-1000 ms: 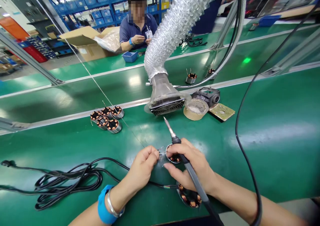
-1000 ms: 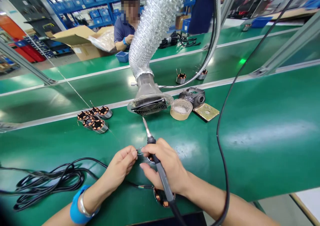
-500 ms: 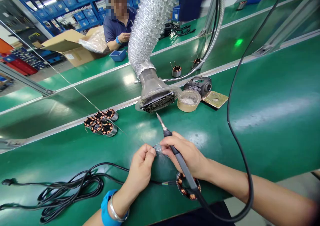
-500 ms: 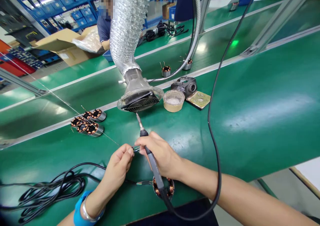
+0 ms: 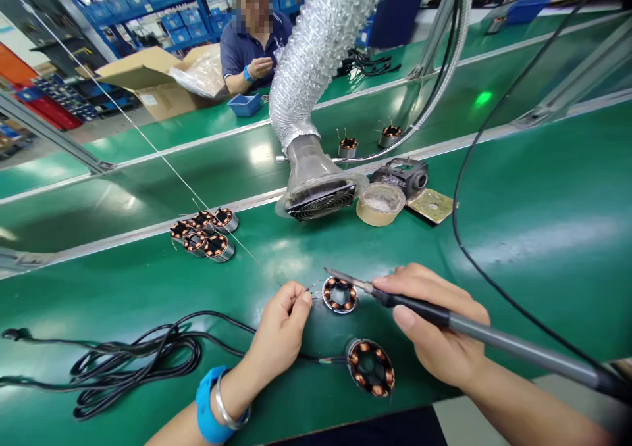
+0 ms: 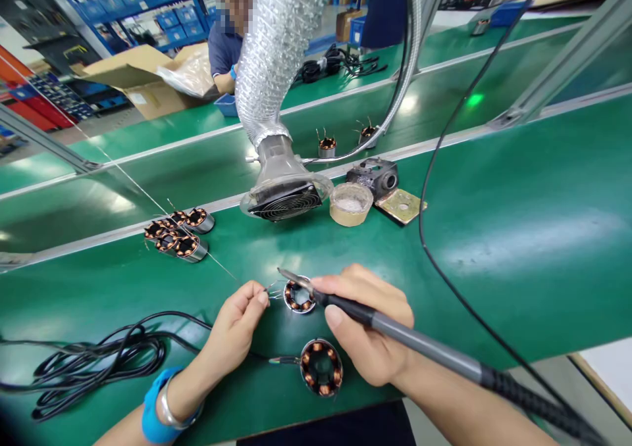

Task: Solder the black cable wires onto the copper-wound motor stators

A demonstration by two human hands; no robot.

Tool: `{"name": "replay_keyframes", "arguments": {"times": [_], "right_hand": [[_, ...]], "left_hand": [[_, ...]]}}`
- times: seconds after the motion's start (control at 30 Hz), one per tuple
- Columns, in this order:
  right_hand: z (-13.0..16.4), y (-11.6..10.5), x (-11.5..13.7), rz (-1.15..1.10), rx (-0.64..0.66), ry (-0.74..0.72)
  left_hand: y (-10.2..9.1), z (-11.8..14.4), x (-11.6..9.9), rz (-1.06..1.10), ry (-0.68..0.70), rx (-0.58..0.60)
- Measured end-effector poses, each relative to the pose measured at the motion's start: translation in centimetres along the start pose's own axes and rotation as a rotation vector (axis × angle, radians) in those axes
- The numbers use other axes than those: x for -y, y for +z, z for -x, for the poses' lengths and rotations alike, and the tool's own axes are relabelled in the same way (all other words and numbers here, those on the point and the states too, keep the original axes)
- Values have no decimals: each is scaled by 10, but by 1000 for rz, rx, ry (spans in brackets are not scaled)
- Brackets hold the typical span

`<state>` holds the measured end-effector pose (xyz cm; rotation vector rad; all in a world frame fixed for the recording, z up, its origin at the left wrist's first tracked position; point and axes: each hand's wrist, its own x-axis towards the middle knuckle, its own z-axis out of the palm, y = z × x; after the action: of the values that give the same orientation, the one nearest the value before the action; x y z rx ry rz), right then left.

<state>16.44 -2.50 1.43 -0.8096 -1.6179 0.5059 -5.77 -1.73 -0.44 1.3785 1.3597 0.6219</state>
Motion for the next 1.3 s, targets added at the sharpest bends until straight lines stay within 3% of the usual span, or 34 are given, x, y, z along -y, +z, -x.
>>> {"name": "replay_keyframes", "arguments": {"times": [0.5, 1.3], "right_hand": [[0, 5, -6, -21, 37, 73], [-5, 11, 8, 6, 97, -21]], "left_hand": [[0, 2, -4, -54, 30, -27], [1, 3, -6, -139, 57, -49]]}}
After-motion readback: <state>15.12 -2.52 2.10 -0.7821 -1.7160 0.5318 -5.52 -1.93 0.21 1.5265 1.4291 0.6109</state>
